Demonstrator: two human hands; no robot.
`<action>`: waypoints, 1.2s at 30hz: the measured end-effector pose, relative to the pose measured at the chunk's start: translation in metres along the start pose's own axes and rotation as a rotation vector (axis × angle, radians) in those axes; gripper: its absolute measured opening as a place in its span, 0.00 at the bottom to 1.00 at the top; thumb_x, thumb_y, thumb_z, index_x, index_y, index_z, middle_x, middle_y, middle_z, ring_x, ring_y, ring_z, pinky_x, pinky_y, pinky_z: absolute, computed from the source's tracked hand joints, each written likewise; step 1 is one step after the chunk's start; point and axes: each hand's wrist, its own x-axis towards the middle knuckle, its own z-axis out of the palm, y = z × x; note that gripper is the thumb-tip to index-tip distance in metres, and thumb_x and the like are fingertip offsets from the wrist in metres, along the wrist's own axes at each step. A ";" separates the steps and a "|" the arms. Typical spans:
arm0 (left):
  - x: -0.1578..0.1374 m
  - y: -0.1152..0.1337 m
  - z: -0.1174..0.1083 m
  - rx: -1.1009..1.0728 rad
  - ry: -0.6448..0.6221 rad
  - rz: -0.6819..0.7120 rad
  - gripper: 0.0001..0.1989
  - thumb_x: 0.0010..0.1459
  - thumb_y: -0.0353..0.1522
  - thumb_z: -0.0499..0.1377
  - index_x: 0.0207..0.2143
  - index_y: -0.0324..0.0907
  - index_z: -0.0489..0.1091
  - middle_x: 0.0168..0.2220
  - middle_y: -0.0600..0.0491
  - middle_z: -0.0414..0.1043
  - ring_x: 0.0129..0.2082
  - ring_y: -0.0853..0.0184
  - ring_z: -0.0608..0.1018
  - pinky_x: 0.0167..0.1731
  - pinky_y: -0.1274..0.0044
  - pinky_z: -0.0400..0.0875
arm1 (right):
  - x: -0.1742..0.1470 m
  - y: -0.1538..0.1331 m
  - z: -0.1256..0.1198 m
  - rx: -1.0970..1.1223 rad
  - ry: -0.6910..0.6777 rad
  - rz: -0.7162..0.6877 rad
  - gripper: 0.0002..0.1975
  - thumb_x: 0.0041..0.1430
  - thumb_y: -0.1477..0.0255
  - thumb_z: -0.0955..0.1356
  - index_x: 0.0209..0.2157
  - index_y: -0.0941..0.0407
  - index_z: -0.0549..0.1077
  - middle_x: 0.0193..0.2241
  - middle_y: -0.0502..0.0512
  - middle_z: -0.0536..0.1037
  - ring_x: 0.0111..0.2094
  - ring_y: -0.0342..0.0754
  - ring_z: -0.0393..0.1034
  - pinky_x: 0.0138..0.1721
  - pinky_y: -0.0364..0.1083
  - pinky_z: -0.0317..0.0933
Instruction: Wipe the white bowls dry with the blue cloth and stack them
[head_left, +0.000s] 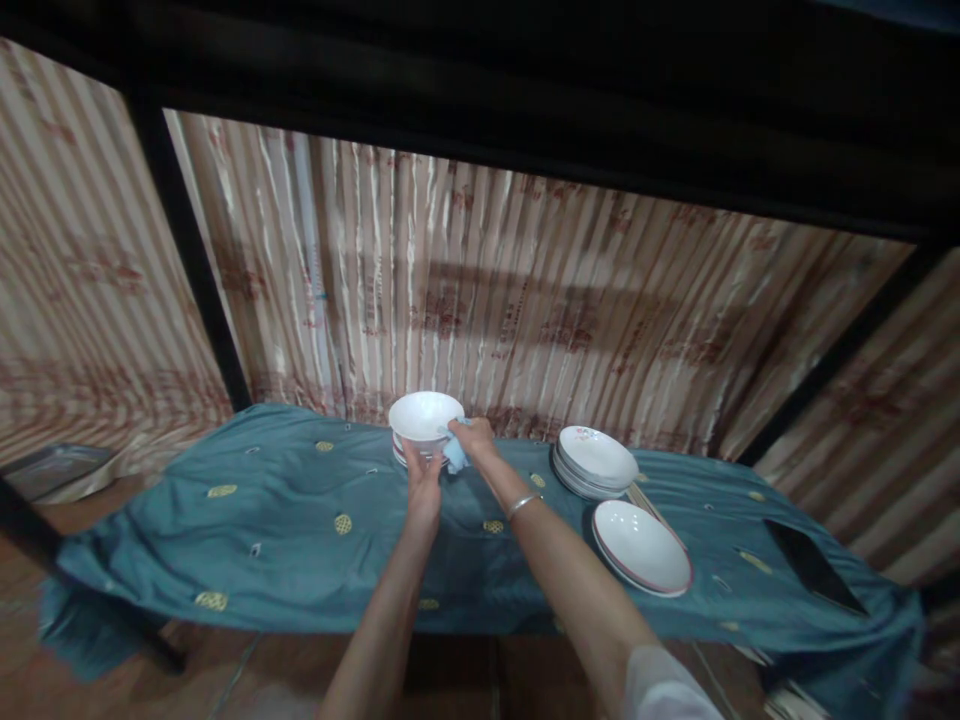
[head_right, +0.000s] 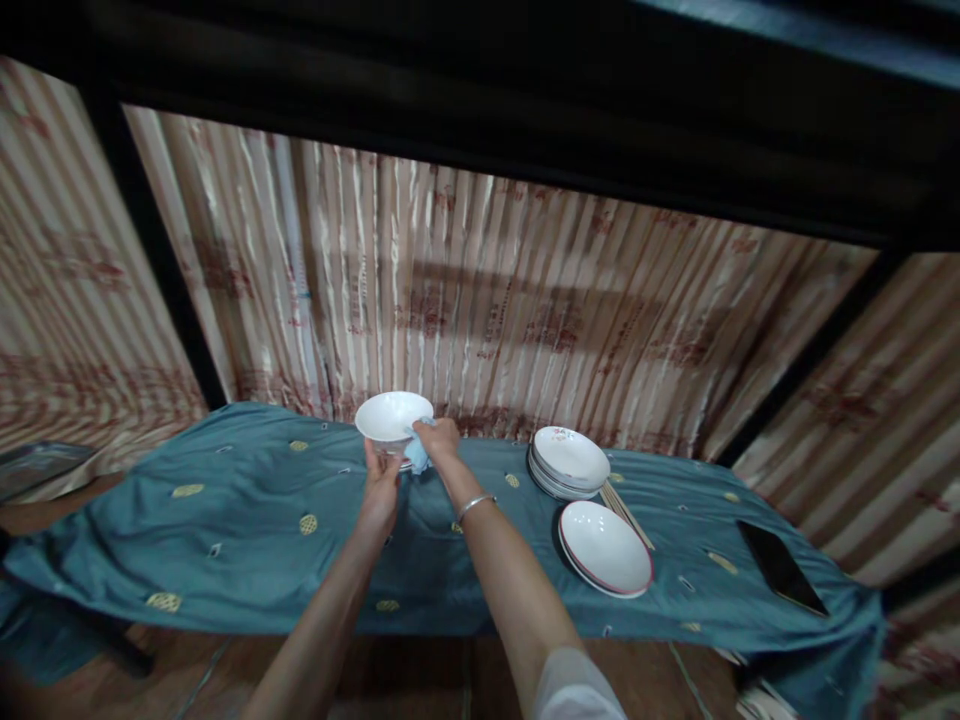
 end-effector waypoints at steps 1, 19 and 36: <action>-0.009 0.006 0.003 -0.044 -0.002 -0.013 0.43 0.60 0.38 0.53 0.67 0.52 0.26 0.69 0.50 0.42 0.65 0.65 0.58 0.59 0.72 0.58 | -0.007 0.003 -0.002 0.037 0.005 -0.004 0.13 0.49 0.65 0.67 0.28 0.60 0.79 0.26 0.55 0.80 0.31 0.48 0.76 0.26 0.38 0.62; -0.102 -0.005 0.017 -0.130 -0.004 -0.505 0.25 0.56 0.22 0.54 0.57 0.38 0.59 0.26 0.52 0.76 0.22 0.68 0.80 0.33 0.71 0.78 | -0.137 0.138 -0.085 0.087 -0.040 -0.102 0.19 0.48 0.62 0.66 0.11 0.55 0.62 0.10 0.44 0.60 0.16 0.40 0.56 0.19 0.39 0.47; -0.111 -0.033 0.010 0.081 -0.230 -0.651 0.21 0.60 0.30 0.56 0.55 0.35 0.61 0.26 0.48 0.78 0.28 0.61 0.81 0.31 0.72 0.76 | -0.107 0.159 -0.099 -0.274 -0.111 -0.501 0.20 0.62 0.69 0.62 0.53 0.61 0.69 0.56 0.66 0.68 0.59 0.54 0.61 0.59 0.53 0.54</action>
